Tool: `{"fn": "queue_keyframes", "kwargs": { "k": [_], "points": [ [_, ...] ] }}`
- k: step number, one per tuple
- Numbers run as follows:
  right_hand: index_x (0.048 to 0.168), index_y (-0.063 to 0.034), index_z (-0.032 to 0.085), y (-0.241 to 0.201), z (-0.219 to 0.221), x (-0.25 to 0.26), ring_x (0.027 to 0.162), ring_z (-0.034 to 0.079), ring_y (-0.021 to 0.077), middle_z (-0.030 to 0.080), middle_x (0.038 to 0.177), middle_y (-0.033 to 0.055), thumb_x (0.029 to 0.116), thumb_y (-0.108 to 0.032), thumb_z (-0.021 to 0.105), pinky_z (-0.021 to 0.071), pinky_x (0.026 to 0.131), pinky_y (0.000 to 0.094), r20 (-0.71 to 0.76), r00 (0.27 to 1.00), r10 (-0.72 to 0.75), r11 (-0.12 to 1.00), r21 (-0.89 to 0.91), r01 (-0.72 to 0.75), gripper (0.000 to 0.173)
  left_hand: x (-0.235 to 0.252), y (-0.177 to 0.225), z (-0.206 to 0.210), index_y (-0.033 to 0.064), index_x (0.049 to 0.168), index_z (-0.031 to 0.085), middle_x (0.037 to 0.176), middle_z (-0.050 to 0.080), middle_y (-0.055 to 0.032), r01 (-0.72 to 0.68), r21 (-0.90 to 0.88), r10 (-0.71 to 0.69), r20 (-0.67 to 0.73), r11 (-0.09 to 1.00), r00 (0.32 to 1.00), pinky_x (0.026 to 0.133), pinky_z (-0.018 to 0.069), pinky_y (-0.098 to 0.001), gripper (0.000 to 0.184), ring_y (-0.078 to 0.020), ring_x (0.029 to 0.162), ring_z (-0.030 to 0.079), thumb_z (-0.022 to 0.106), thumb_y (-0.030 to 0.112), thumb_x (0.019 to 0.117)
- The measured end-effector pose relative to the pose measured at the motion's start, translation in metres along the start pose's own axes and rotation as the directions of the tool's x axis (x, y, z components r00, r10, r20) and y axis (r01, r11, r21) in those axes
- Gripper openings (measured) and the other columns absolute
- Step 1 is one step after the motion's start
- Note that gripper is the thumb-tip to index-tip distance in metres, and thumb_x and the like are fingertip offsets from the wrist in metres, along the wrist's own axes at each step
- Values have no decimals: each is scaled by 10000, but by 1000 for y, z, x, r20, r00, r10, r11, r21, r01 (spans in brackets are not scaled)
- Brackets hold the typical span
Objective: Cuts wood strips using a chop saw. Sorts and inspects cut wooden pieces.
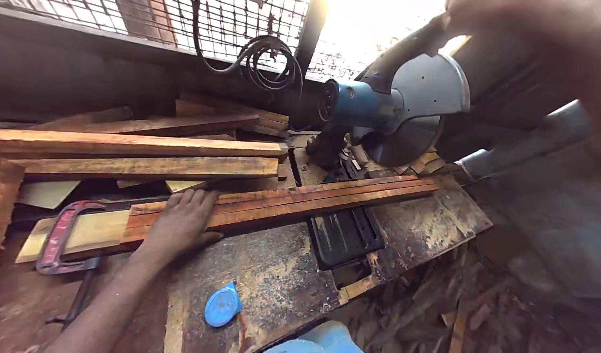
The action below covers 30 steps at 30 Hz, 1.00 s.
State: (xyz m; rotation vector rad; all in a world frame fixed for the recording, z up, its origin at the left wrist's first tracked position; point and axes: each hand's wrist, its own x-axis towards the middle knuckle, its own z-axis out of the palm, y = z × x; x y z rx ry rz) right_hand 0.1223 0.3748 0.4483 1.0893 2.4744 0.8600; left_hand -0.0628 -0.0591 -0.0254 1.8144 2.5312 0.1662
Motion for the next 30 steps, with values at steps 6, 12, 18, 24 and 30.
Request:
{"fn": "queue_keyframes", "kwargs": {
  "k": [6, 12, 18, 24, 30],
  "points": [
    [1169, -109, 642, 26, 56, -122, 630, 702, 184, 750, 971, 124, 1045, -331, 436, 567, 501, 307, 537, 803, -256, 490, 789, -371, 327, -1, -3, 4, 107, 1428, 546, 1253, 634, -154, -10, 23, 10, 1, 1000, 1000, 1069, 417, -594, 1077, -382, 1206, 578, 886, 675, 578],
    [1171, -104, 580, -6, 97, -196, 530, 612, 131, 717, 949, 102, 1040, -204, 488, 516, 453, 255, 536, 804, -259, 54, 839, -542, 189, 1, -3, 2, 103, 1430, 541, 1283, 620, -163, -8, 39, 8, 11, 999, 1000, 1084, 399, -598, 1088, -390, 1237, 559, 893, 673, 573],
    [1276, -105, 543, -20, 122, -224, 543, 630, 168, 711, 970, 124, 1036, -183, 523, 548, 474, 293, 494, 842, -217, 2, 863, -505, 253, 2, -4, 3, 110, 1437, 541, 1301, 616, -160, -7, 58, 6, 15, 998, 1000, 1078, 403, -602, 1110, -391, 1241, 559, 889, 690, 557],
    [1273, -87, 542, -27, 140, -241, 535, 636, 197, 707, 953, 132, 1030, -182, 551, 572, 478, 329, 429, 879, -207, -6, 898, -440, 261, 3, -8, 8, 102, 1442, 537, 1280, 619, -162, -8, 61, 7, 18, 998, 1000, 1074, 391, -613, 1128, -395, 1234, 555, 878, 704, 552],
    [1287, -88, 554, -32, 150, -251, 539, 643, 220, 716, 947, 132, 1028, -193, 557, 576, 475, 351, 383, 903, -192, 9, 921, -389, 279, 3, -5, 3, 95, 1446, 531, 1278, 617, -189, -4, 49, 2, 36, 999, 999, 1066, 403, -630, 1117, -425, 1228, 559, 904, 666, 561]
  ]
}}
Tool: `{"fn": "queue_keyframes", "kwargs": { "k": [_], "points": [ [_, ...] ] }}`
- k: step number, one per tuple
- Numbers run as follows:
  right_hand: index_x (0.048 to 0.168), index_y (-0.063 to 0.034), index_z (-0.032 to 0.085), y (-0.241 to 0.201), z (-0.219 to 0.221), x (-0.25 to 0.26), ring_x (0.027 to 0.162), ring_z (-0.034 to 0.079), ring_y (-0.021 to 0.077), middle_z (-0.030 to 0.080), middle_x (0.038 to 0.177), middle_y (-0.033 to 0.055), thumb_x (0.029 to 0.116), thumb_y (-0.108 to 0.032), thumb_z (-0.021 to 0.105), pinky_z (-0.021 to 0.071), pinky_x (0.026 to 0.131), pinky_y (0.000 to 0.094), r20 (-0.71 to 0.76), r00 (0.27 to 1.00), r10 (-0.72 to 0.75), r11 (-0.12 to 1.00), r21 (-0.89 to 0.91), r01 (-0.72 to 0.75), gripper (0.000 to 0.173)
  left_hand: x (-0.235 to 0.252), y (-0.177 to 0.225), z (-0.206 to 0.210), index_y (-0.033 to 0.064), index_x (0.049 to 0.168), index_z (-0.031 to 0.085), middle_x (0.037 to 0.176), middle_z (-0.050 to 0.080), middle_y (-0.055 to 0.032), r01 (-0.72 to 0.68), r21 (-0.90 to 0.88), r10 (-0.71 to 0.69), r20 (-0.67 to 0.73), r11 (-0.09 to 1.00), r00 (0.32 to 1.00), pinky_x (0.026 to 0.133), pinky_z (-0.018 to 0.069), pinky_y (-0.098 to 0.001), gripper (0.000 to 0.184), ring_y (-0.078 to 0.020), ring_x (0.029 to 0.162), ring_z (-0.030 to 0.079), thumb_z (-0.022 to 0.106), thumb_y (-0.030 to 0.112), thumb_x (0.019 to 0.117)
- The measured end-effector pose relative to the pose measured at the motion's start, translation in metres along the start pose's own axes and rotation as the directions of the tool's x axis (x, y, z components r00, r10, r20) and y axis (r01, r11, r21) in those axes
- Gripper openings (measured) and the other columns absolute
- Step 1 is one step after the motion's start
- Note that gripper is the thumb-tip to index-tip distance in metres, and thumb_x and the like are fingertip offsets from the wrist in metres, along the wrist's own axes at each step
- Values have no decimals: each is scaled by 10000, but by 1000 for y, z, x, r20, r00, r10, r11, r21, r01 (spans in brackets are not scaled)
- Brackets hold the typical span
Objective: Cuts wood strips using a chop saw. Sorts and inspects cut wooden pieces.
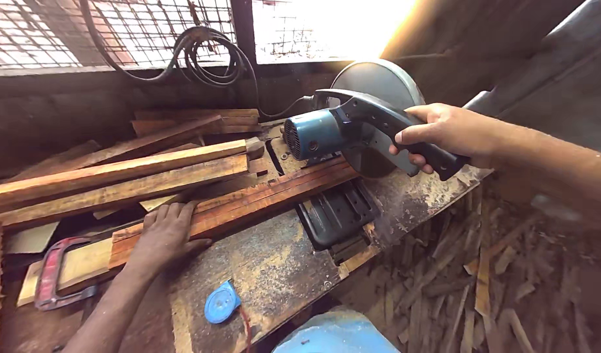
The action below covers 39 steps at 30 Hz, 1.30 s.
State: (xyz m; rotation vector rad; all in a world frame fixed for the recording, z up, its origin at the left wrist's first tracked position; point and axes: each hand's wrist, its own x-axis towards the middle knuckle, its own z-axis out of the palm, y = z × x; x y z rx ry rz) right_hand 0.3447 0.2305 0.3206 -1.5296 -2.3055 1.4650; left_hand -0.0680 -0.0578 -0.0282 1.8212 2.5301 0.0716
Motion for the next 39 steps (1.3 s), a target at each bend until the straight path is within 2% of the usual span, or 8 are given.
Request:
{"fn": "queue_keyframes", "kwargs": {
  "k": [21, 33, 39],
  "points": [
    [1321, -95, 525, 49, 26, -9, 518, 652, 266, 723, 943, 147, 1003, -153, 599, 591, 459, 384, -41, 997, -64, 994, 84, 67, 332, 0, 1, 1, 105, 1443, 533, 1277, 614, -165, 14, 13, -14, 8, 1000, 1000, 1091, 385, -603, 1107, -396, 1236, 553, 896, 673, 565],
    [1412, -137, 486, 83, 46, -13, 513, 650, 254, 720, 884, 141, 964, -158, 642, 584, 451, 376, -102, 989, -106, 984, 130, 119, 475, 0, 2, 1, 118, 1434, 539, 1268, 616, -174, 16, 7, -16, -5, 1000, 1000, 1084, 395, -607, 1092, -407, 1211, 565, 902, 661, 559],
    [1439, -194, 461, 116, 66, -14, 537, 655, 258, 727, 928, 107, 967, -217, 630, 592, 477, 403, -144, 983, -116, 985, 113, 133, 502, 0, 3, 0, 108, 1441, 533, 1277, 613, -172, 12, 20, -12, 4, 1000, 1000, 1095, 389, -601, 1101, -402, 1221, 560, 893, 671, 567]
  ]
}}
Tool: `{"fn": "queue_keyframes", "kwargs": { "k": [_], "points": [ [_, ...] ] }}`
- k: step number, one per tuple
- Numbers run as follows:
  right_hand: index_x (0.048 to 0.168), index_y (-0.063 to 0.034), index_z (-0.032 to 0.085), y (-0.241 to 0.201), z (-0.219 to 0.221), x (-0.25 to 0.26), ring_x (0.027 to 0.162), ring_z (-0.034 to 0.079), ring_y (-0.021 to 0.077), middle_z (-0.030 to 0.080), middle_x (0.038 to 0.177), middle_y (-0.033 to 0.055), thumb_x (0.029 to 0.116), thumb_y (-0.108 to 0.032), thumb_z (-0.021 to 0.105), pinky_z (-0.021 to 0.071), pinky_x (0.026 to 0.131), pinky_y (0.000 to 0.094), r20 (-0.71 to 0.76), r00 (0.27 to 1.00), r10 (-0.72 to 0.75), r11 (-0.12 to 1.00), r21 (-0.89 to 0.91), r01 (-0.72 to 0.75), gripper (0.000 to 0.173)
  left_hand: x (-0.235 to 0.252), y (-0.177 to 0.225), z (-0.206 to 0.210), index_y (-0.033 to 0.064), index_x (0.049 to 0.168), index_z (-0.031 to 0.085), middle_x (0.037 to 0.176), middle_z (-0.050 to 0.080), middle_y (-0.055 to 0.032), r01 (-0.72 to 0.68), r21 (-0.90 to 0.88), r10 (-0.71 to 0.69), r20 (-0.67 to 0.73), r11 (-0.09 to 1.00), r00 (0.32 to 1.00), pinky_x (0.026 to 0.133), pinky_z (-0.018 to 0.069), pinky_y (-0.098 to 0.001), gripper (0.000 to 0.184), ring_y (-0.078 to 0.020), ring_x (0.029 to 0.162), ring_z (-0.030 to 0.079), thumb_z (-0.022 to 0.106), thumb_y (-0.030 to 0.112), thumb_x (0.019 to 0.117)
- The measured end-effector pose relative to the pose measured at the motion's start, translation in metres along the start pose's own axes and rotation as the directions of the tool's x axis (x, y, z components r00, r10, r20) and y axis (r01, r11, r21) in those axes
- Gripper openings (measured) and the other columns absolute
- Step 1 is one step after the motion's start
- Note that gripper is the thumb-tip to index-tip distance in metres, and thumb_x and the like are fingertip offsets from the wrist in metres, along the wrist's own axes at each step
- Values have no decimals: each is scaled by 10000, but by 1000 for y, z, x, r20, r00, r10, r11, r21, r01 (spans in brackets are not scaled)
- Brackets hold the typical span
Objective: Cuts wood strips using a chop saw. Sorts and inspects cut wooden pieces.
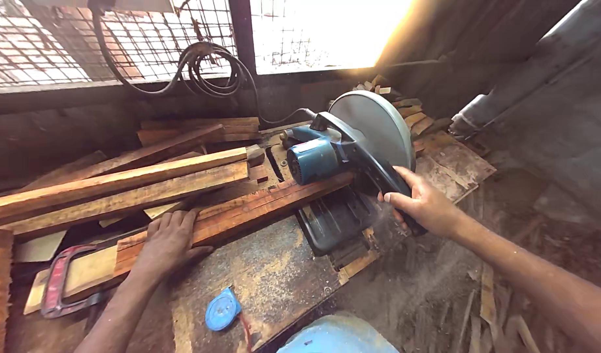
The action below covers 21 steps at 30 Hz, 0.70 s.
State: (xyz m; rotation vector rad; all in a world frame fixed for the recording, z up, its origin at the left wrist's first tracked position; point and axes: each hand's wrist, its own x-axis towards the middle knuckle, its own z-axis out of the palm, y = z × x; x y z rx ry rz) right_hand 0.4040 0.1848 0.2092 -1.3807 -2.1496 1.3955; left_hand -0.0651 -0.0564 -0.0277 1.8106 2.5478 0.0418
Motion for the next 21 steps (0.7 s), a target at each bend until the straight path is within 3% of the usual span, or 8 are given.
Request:
{"fn": "queue_keyframes", "kwargs": {
  "k": [5, 8, 11, 12, 14, 17, 19, 21],
  "points": [
    [1499, -227, 413, 29, 12, -6, 573, 670, 230, 735, 1014, 72, 971, -192, 622, 604, 518, 375, 17, 1000, -3, 999, 38, 2, 569, 0, -1, 4, 114, 1461, 517, 1299, 609, -162, -2, 15, 2, -10, 1000, 1000, 1101, 392, -582, 1127, -393, 1242, 555, 889, 677, 558],
    [1525, -209, 349, -9, -3, -1, 597, 681, 221, 727, 1056, 85, 1004, -161, 612, 609, 547, 373, 64, 997, 53, 997, -54, -50, 584, 2, -4, 8, 111, 1457, 518, 1294, 613, -175, -17, 13, 17, -46, 1000, 999, 1094, 397, -591, 1146, -409, 1237, 560, 906, 661, 529],
    [1571, -143, 292, -75, -33, 14, 601, 691, 224, 701, 895, 141, 1005, -181, 625, 618, 572, 394, 107, 994, 12, 953, -304, 21, 658, 3, -3, 9, 119, 1451, 519, 1299, 616, -180, -13, 20, 15, -63, 1000, 998, 1099, 396, -584, 1159, -414, 1233, 567, 901, 675, 508],
    [1518, -106, 364, -100, -43, 22, 625, 690, 217, 695, 873, 130, 1003, -216, 627, 611, 590, 403, 107, 994, -32, 902, -426, 75, 588, 2, -2, 7, 121, 1461, 510, 1316, 608, -186, 0, 14, 1, -45, 1000, 999, 1109, 389, -590, 1163, -419, 1252, 557, 916, 659, 513],
    [1265, -85, 570, -151, -61, 41, 757, 660, 247, 659, 913, 115, 1003, -294, 602, 557, 681, 485, 78, 983, -169, 715, -676, 176, 336, 2, 1, 2, 135, 1481, 488, 1349, 590, -193, 36, 9, -36, 6, 999, 999, 1128, 373, -593, 1163, -424, 1293, 530, 924, 641, 529],
    [1032, -69, 719, -215, -77, 80, 861, 677, 313, 687, 933, 146, 1036, -296, 500, 529, 736, 571, 13, 894, -447, 511, -817, 268, 316, 2, 8, -10, 139, 1486, 475, 1390, 559, -208, 89, -13, -88, 79, 996, 993, 1139, 356, -607, 1145, -438, 1338, 488, 942, 587, 542],
    [909, -64, 721, -244, -84, 117, 898, 670, 270, 690, 920, 114, 1006, -245, 503, 520, 768, 531, -71, 799, -596, 560, -751, 351, 300, 2, 12, -16, 132, 1490, 463, 1415, 536, -221, 124, -13, -121, 125, 992, 985, 1135, 356, -618, 1147, -449, 1348, 475, 944, 576, 548],
    [967, -57, 715, -265, -86, 151, 972, 661, 198, 694, 1029, 92, 987, -166, 521, 535, 835, 438, -176, 733, -657, 693, -525, 494, 224, 2, 15, -21, 111, 1514, 442, 1437, 508, -270, 146, -30, -139, 166, 989, 976, 1127, 354, -647, 1158, -485, 1360, 458, 949, 548, 568]
  ]
}}
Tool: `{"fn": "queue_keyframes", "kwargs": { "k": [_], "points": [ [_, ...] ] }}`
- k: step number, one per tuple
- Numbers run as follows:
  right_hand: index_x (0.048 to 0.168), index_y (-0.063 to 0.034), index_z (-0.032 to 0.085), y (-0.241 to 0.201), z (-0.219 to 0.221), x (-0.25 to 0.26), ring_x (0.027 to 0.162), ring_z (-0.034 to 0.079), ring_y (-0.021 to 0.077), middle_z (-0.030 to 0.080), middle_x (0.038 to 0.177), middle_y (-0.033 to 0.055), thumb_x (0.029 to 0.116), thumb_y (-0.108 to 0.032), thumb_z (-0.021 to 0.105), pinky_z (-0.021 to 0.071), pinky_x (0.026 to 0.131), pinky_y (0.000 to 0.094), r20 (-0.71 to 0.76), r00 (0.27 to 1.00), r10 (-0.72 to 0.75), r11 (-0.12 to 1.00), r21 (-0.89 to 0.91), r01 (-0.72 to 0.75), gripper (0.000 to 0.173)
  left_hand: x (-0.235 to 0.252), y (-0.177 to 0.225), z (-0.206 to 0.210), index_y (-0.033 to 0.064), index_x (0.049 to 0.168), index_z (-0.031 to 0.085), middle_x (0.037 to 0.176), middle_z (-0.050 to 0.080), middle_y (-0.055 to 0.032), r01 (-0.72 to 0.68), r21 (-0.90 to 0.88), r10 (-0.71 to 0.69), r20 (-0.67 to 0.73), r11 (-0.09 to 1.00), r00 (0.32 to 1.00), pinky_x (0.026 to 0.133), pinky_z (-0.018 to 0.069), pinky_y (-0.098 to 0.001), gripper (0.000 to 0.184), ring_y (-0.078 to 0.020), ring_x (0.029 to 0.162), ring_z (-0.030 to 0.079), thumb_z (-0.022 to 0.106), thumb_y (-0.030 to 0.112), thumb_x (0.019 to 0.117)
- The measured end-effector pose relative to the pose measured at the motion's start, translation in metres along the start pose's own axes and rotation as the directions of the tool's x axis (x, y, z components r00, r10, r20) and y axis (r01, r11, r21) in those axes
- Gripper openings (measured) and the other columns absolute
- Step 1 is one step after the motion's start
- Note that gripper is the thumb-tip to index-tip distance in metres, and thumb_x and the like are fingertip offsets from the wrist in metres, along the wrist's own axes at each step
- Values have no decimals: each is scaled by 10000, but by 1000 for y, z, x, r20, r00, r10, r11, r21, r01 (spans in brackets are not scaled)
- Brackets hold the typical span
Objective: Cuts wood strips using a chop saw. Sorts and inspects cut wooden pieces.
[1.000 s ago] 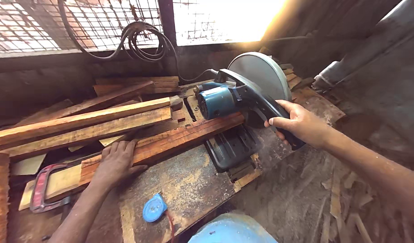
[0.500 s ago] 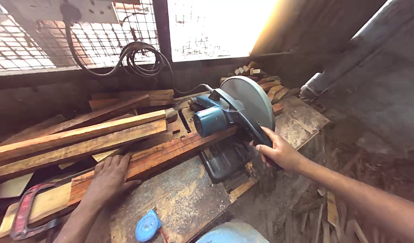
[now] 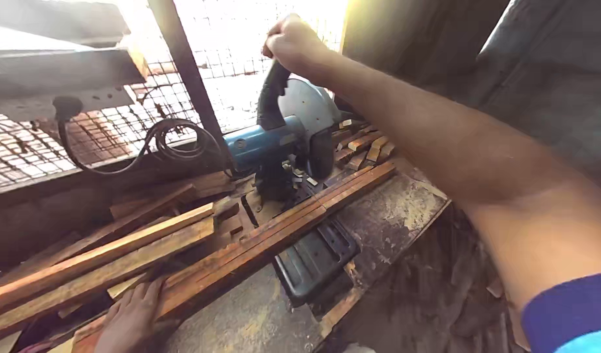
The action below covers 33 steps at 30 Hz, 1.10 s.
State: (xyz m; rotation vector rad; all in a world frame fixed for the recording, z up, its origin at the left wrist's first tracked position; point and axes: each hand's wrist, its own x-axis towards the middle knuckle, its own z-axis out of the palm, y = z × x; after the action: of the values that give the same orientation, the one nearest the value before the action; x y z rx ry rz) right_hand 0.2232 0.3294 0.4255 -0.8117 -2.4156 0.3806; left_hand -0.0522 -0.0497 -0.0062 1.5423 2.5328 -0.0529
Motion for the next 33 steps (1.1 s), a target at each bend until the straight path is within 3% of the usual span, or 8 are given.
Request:
{"fn": "queue_keyframes", "kwargs": {
  "k": [4, 10, 13, 15, 17, 23, 29, 33],
  "points": [
    [1374, -58, 603, 18, -3, 36, 1182, 615, 173, 644, 1302, 116, 1069, -155, 415, 504, 993, 392, 11, 995, -103, 931, 352, 92, 371, 0, 6, -5, 88, 1514, 436, 1443, 486, -313, 36, -40, -35, 32, 999, 999, 1115, 349, -682, 1148, -523, 1368, 437, 959, 479, 571],
    [1254, -2, 649, 203, -7, -37, 1186, 635, 192, 672, 1236, 133, 1024, -70, 445, 522, 1042, 374, -337, 894, -295, 951, -10, 310, 315, 0, 15, 4, 78, 1481, 472, 1418, 506, -317, 119, -12, -119, 2, 993, 993, 1064, 412, -676, 1069, -532, 1323, 478, 966, 328, 566],
    [1426, -8, 540, 333, 78, -139, 1360, 521, 328, 564, 1428, 201, 856, -99, 711, 435, 1148, 507, 91, 990, -108, 991, -64, 114, 602, -3, 24, 1, 61, 1471, 471, 1431, 490, -321, 175, -13, -174, 34, 985, 984, 1062, 416, -673, 1043, -529, 1338, 467, 970, 279, 581],
    [1591, -110, 360, 386, 152, -198, 1526, 294, 347, 354, 1638, 139, 793, -299, 840, 286, 1215, 593, 451, 892, -2, 984, -157, 81, 950, -3, 32, -3, 44, 1471, 463, 1431, 489, -332, 211, -14, -210, 44, 977, 977, 1043, 427, -688, 968, -538, 1335, 471, 935, 248, 651],
    [1633, -232, 273, 400, 196, -227, 1575, 161, 286, 241, 1700, 16, 794, -380, 832, 196, 1232, 622, 593, 801, 81, 973, -223, 66, 1019, -4, 35, 2, 85, 1469, 469, 1378, 561, -302, 223, 47, -223, 7, 974, 975, 975, 479, -693, 941, -529, 1242, 566, 898, 339, 671],
    [1567, -317, 408, 444, 178, -237, 1519, 316, 187, 413, 1612, -66, 827, -296, 825, 259, 1221, 561, 544, 839, 7, 958, -244, 151, 849, -11, 81, -26, 68, 1485, 463, 1448, 521, -279, 305, 20, -306, 41, 952, 951, 1024, 461, -671, 960, -490, 1319, 527, 920, 232, 656],
    [1582, -114, 389, 489, 133, -256, 1516, 289, 414, 353, 1640, 150, 805, -16, 754, 276, 1158, 692, 301, 926, 230, 892, -445, -77, 865, -8, 79, -15, 93, 1464, 521, 1455, 543, -194, 383, 69, -383, -17, 921, 924, 970, 524, -638, 747, -419, 1308, 561, 843, 116, 790],
    [1411, 15, 558, 379, 173, -291, 1315, 525, 484, 560, 1403, 281, 879, -111, 607, 431, 1088, 623, 238, 968, -80, 988, -112, 109, 548, -18, 71, 2, 170, 1445, 567, 1460, 579, -103, 457, 31, -449, -138, 889, 883, 1097, 476, -534, 394, -305, 1353, 557, 512, 183, 1055]
  ]
}}
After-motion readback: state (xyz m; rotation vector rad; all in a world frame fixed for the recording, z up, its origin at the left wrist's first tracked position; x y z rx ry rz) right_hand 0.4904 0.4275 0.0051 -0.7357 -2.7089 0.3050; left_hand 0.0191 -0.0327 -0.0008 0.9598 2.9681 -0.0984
